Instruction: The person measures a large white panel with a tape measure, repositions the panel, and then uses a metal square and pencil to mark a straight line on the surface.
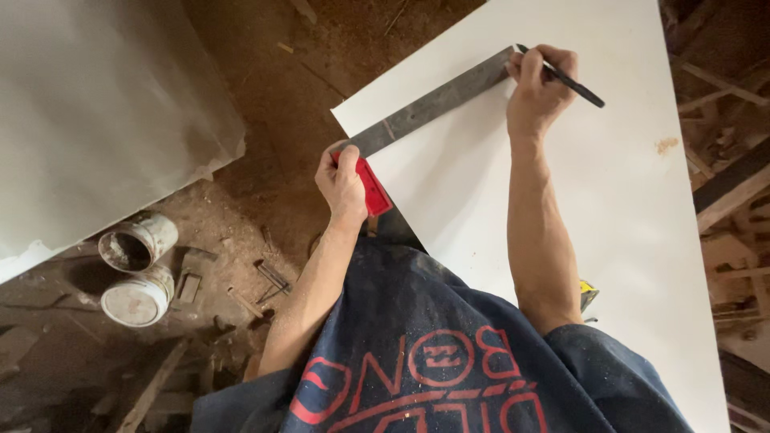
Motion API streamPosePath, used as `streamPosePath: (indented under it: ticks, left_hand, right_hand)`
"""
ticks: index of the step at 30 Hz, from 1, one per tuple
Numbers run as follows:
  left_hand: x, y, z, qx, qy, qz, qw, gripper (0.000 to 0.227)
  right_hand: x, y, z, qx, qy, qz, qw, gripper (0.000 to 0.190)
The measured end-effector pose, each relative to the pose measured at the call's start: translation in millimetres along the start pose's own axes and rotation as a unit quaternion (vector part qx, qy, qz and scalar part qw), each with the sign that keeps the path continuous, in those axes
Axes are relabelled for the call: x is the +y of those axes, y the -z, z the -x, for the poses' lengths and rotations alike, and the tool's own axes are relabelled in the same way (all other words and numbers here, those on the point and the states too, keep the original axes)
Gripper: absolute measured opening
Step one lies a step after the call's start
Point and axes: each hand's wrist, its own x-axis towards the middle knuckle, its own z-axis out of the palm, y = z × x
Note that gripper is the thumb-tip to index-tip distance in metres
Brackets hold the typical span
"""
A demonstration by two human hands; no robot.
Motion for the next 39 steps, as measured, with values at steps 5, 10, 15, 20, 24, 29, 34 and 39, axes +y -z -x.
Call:
streamPosePath:
  ticks: [5, 10, 15, 20, 24, 29, 34, 39]
  left_hand:
    - [-2, 0, 4, -0.006, -0.023, 0.007, 1.0, 0.025]
    - [-7, -1, 3, 0.012, -0.056, -0.032, 0.998, 0.024]
    - [-7, -9, 6, 0.019, -0.025, -0.004, 1.0, 0.024]
    - [0, -10, 10, 0.021, -0.021, -0.01, 1.0, 0.024]
    - [4, -12, 11, 0.014, -0.003, 0.007, 1.0, 0.024]
    - [8, -11, 12, 0.007, 0.036, -0.001, 0.999, 0.024]
    - [4, -11, 10, 0.014, 0.014, 0.008, 1.0, 0.024]
    - [-1, -12, 9, 0.02, -0.002, 0.011, 1.0, 0.024]
  right_hand:
    - [8, 10, -1, 0.025, -0.04, -0.085, 0.995, 0.004]
    - [24, 21, -5, -0.014, -0.037, -0.108, 0.993, 0.008]
    - [29, 32, -5, -0.019, -0.023, -0.044, 0.999, 0.012]
    - [25, 31, -2, -0.063, 0.023, 0.01, 0.998, 0.015]
    - [21, 30, -4, -0.059, -0.001, -0.006, 0.998, 0.017]
    - [17, 27, -3, -0.038, -0.008, 0.024, 0.999, 0.017]
    - [14, 26, -1, -0.055, 0.0, 0.008, 0.998, 0.015]
    - [12, 26, 0, -0.054, -0.01, 0.012, 0.998, 0.015]
